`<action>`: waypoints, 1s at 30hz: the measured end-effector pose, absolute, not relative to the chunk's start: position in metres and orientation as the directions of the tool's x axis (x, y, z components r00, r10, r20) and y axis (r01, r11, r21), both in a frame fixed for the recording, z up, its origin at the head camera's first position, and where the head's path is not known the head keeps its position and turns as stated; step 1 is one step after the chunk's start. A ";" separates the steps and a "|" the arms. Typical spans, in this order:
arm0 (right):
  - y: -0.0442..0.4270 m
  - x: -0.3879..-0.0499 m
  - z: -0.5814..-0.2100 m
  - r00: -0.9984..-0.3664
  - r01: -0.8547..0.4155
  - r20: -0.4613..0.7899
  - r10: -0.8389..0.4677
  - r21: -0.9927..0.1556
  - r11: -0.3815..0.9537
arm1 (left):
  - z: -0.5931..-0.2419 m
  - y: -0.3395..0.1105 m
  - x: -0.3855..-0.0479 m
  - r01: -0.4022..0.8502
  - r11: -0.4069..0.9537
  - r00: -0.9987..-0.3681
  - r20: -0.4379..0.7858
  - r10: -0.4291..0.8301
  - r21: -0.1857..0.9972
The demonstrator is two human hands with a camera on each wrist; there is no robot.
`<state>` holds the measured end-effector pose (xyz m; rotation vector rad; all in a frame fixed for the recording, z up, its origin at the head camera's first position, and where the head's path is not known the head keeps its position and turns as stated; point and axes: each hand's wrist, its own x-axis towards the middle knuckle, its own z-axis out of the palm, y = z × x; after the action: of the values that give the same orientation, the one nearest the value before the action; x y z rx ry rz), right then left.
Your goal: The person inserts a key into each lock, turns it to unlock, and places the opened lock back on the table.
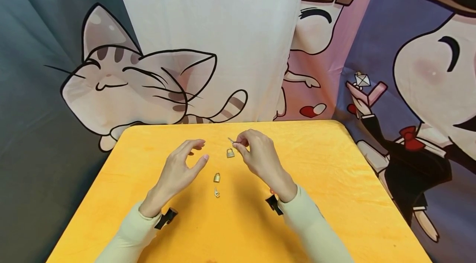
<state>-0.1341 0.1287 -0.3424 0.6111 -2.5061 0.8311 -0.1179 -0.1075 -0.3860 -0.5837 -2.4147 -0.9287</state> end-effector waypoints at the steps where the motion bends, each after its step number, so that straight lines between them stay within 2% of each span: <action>1: 0.130 -0.132 -0.341 -0.804 -0.534 0.529 -0.272 -0.442 0.720 | -0.386 -0.107 -0.118 0.545 0.671 -0.790 0.575 0.211 0.503; 14: 0.131 -0.107 -0.335 -0.701 -0.647 0.632 -0.330 -0.368 0.668 | -0.372 -0.089 -0.115 0.644 0.447 -0.757 0.601 0.254 0.622; 19: 0.129 -0.102 -0.337 -0.672 -0.682 0.647 -0.360 -0.351 0.642 | -0.369 -0.081 -0.113 0.643 0.392 -0.764 0.584 0.274 0.658; 30: 0.126 -0.095 -0.339 -0.670 -0.689 0.638 -0.380 -0.345 0.637 | -0.364 -0.071 -0.109 0.648 0.345 -0.761 0.578 0.294 0.679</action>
<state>-0.0951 0.1260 -0.3390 0.8347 -2.3396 0.7939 -0.1094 -0.0711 -0.3637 -0.8321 -2.2600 -1.3857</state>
